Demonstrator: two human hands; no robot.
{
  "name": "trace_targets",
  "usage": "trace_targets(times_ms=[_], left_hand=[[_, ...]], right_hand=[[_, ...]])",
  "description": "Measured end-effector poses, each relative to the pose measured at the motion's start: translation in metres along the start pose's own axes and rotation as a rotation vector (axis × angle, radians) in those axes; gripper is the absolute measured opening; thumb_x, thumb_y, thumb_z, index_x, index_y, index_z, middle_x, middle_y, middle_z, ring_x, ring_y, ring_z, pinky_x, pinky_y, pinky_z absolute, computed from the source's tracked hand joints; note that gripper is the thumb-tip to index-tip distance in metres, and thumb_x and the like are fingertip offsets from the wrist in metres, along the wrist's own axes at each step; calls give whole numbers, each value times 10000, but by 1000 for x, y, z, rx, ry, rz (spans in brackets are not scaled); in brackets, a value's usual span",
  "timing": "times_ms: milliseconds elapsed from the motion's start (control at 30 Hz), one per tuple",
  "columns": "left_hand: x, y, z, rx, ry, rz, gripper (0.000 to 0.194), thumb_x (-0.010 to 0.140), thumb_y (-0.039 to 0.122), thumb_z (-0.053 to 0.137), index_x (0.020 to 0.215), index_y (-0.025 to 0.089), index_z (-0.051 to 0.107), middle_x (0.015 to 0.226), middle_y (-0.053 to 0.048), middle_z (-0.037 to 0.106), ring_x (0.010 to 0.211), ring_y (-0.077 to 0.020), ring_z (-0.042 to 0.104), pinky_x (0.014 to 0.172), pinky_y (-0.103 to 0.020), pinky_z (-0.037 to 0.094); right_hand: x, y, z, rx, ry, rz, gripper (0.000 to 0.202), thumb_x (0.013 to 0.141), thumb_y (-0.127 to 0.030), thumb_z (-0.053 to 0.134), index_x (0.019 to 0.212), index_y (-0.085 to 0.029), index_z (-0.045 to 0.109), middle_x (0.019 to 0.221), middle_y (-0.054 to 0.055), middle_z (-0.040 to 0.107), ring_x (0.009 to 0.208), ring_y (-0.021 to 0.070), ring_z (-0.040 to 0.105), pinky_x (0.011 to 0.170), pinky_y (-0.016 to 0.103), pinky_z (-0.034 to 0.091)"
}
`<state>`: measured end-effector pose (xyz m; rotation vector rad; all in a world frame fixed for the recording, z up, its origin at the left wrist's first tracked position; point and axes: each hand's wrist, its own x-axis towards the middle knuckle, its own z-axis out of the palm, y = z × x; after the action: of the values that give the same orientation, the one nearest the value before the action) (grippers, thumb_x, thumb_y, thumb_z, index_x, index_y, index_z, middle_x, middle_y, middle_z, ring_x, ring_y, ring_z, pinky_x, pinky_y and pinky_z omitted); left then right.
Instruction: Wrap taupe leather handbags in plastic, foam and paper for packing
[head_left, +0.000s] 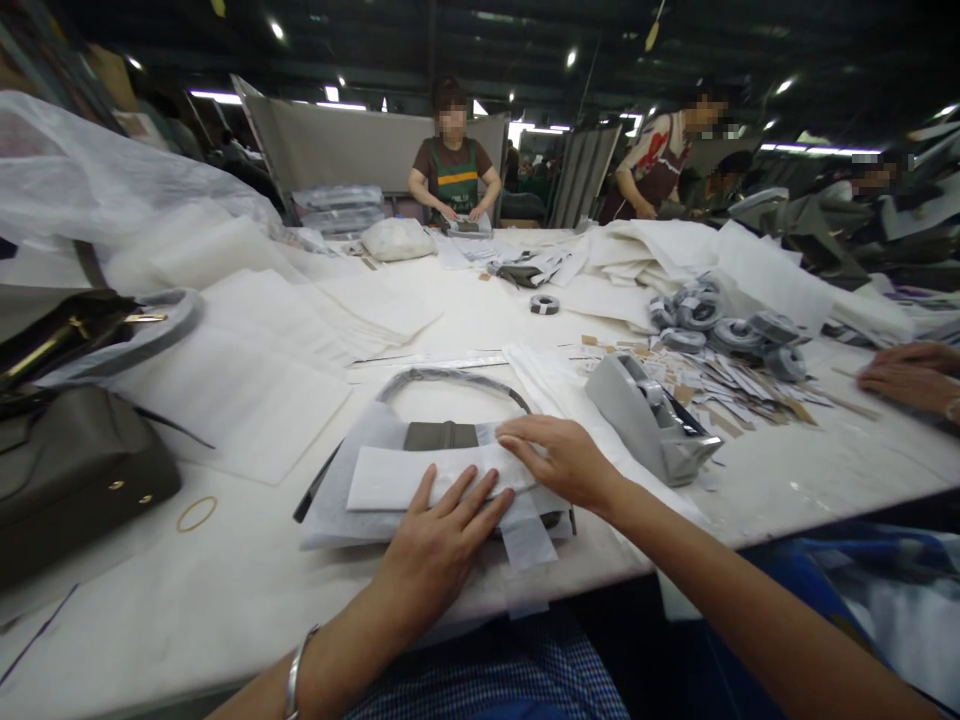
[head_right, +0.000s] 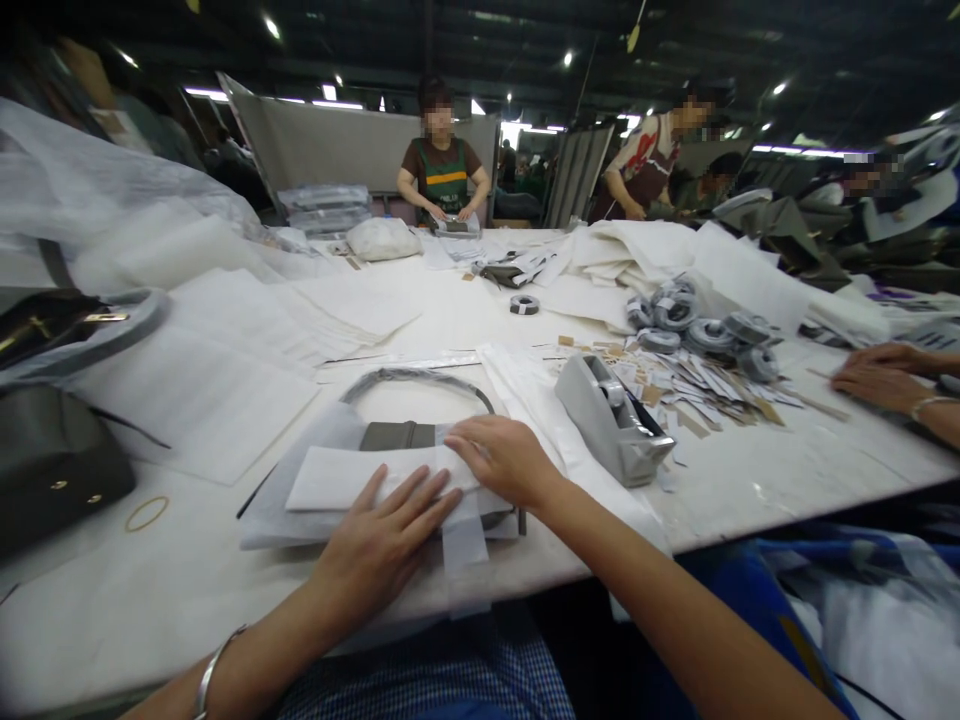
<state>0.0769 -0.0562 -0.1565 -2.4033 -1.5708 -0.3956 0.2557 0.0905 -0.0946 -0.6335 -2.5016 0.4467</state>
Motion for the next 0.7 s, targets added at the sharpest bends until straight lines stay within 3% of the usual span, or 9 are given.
trace_targets(times_ms=[100, 233, 333, 533, 700], left_hand=[[0, 0, 3, 24, 55, -1, 485, 1008, 336, 448, 1487, 301, 379, 1533, 8, 431, 1393, -227, 404, 1215, -520, 89], [0, 1, 4, 41, 101, 10, 457, 1007, 333, 450, 1462, 289, 423, 1502, 6, 476, 1367, -223, 434, 1221, -511, 36], [1, 1, 3, 36, 112, 5, 445, 1014, 334, 444, 1457, 293, 433, 1499, 18, 479, 1366, -217, 435, 1225, -495, -8], [-1, 1, 3, 42, 111, -1, 443, 1024, 342, 425, 1467, 326, 409, 1507, 44, 464, 1368, -205, 432, 1226, -486, -6], [-1, 0, 3, 20, 97, 4, 463, 1016, 349, 442, 1476, 328, 388, 1512, 38, 458, 1374, -212, 432, 1217, -510, 120]], right_hand=[[32, 16, 23, -178, -243, -47, 357, 991, -293, 509, 1285, -125, 622, 1318, 138, 648, 1277, 267, 555, 1099, 429, 389], [41, 23, 35, -318, -492, -22, 403, 1046, -322, 360, 1317, -143, 599, 1312, 140, 651, 1243, 253, 586, 1114, 471, 330], [41, 20, 30, -424, -538, 30, 417, 1046, -315, 324, 1252, -158, 651, 1194, 138, 714, 1151, 258, 646, 1054, 447, 375], [55, 25, 26, -431, -566, 23, 370, 973, -280, 452, 895, -113, 773, 993, 179, 761, 977, 280, 711, 989, 417, 416], [43, 30, 19, -307, -497, -41, 391, 1019, -262, 394, 957, -168, 768, 1113, 82, 752, 1049, 190, 684, 1017, 312, 430]])
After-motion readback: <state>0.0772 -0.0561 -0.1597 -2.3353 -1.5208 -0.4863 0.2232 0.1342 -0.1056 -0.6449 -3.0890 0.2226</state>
